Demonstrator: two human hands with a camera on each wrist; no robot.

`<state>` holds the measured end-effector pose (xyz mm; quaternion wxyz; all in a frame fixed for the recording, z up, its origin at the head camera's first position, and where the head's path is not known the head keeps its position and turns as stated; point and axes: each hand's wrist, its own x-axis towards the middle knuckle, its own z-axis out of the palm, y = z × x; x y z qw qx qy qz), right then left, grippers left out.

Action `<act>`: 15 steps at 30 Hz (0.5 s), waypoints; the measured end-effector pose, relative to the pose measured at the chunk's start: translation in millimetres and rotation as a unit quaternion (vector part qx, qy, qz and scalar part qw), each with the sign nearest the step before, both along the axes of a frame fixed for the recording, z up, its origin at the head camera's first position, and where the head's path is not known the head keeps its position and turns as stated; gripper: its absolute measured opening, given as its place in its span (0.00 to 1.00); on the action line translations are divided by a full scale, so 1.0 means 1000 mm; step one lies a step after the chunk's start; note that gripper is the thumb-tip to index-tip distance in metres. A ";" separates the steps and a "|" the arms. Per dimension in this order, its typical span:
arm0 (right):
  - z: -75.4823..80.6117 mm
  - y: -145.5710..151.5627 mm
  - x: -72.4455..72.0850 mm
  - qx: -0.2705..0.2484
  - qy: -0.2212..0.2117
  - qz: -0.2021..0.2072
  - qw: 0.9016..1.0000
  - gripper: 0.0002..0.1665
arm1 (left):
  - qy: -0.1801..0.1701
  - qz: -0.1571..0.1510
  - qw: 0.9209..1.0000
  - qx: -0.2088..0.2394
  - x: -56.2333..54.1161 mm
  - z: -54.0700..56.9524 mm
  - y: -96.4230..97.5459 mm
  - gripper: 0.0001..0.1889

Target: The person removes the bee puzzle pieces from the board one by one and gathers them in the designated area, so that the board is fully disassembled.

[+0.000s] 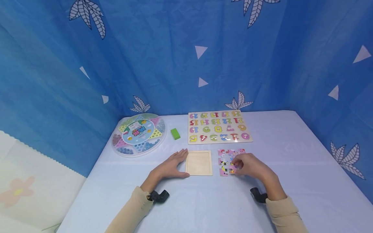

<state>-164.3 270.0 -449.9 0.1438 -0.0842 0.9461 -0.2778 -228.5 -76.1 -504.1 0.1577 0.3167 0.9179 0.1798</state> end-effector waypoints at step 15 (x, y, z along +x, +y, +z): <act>0.000 0.035 0.009 0.021 -0.016 -0.030 0.999 0.24 | 0.000 0.001 1.000 0.008 0.001 0.002 0.000 0.54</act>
